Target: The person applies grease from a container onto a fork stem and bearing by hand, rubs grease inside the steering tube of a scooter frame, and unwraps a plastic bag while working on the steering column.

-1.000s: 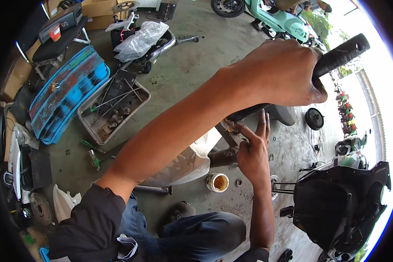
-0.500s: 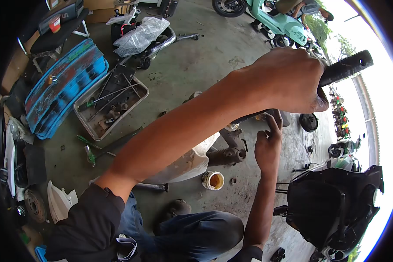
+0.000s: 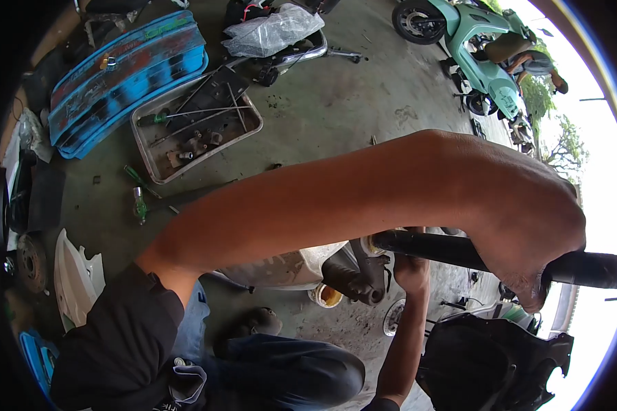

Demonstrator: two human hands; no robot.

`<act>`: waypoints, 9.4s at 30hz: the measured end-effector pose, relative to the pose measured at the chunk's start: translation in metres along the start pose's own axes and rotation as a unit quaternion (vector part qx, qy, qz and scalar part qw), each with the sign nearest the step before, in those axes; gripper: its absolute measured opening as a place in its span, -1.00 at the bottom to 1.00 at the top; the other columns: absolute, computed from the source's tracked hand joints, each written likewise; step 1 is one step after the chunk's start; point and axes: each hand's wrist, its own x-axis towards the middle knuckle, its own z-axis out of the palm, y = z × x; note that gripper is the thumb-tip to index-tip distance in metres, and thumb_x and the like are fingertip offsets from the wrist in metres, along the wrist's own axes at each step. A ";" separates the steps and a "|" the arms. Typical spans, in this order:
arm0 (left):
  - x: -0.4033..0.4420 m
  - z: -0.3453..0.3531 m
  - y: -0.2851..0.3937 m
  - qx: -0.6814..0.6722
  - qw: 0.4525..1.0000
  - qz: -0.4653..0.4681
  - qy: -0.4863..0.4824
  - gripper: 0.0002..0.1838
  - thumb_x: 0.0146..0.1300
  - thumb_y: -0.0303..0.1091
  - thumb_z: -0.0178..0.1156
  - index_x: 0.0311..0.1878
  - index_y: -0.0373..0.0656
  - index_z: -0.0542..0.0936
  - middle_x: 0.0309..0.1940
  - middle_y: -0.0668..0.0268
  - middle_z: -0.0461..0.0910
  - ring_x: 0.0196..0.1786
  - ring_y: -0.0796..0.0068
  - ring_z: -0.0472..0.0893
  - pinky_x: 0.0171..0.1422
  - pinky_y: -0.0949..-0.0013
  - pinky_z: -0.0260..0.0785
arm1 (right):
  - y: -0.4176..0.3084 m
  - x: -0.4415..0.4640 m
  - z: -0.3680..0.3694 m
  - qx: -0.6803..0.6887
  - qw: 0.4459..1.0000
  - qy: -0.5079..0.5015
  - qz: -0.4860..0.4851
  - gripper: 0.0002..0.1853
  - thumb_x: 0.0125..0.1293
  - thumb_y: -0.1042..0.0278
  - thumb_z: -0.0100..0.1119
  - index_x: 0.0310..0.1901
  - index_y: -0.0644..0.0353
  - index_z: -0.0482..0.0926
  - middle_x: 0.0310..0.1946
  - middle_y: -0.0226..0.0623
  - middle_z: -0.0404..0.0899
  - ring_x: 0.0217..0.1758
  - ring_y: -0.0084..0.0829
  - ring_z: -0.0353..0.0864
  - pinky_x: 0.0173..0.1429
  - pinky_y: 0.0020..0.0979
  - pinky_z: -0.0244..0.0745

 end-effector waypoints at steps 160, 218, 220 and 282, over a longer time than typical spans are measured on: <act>0.070 -0.004 0.033 0.054 0.963 0.109 0.241 -0.53 0.20 -0.66 0.44 0.19 -0.14 0.68 0.30 0.12 0.64 0.30 0.24 0.66 0.35 0.15 0.60 | -0.226 0.039 -0.125 0.375 0.820 0.367 -0.229 -0.10 0.24 0.42 0.57 0.42 0.30 0.09 0.00 -0.03 0.69 0.04 -0.28 0.78 0.07 -0.38 0.68; 0.011 0.032 -0.034 -0.075 0.959 -0.166 0.219 -0.62 0.09 -0.11 0.48 -0.17 -0.23 0.81 -0.19 -0.02 0.78 -0.03 0.11 0.77 0.23 0.22 0.57 | -0.085 0.019 0.027 0.124 0.954 0.262 0.071 0.15 0.24 0.47 0.56 0.60 0.45 -0.18 0.35 0.17 0.45 0.42 -0.21 0.39 0.42 -0.29 0.35; 0.012 0.030 -0.033 -0.065 0.966 -0.141 0.209 -0.64 0.07 -0.13 0.46 -0.19 -0.22 0.82 -0.21 0.00 0.79 -0.03 0.14 0.77 0.23 0.22 0.57 | -0.087 0.019 0.028 0.139 0.945 0.279 0.098 0.16 0.23 0.43 0.58 0.60 0.45 -0.17 0.36 0.16 0.43 0.42 -0.23 0.39 0.43 -0.27 0.35; 0.020 0.036 -0.037 0.021 0.959 -0.138 0.245 -0.68 0.08 -0.17 0.45 -0.14 -0.14 0.83 -0.25 0.06 0.80 -0.10 0.13 0.80 0.19 0.18 0.59 | -0.107 0.006 0.031 -0.112 0.957 0.264 0.046 -0.39 0.24 0.55 0.13 0.39 0.29 0.45 0.53 0.26 0.20 0.63 0.23 0.11 0.67 0.01 0.03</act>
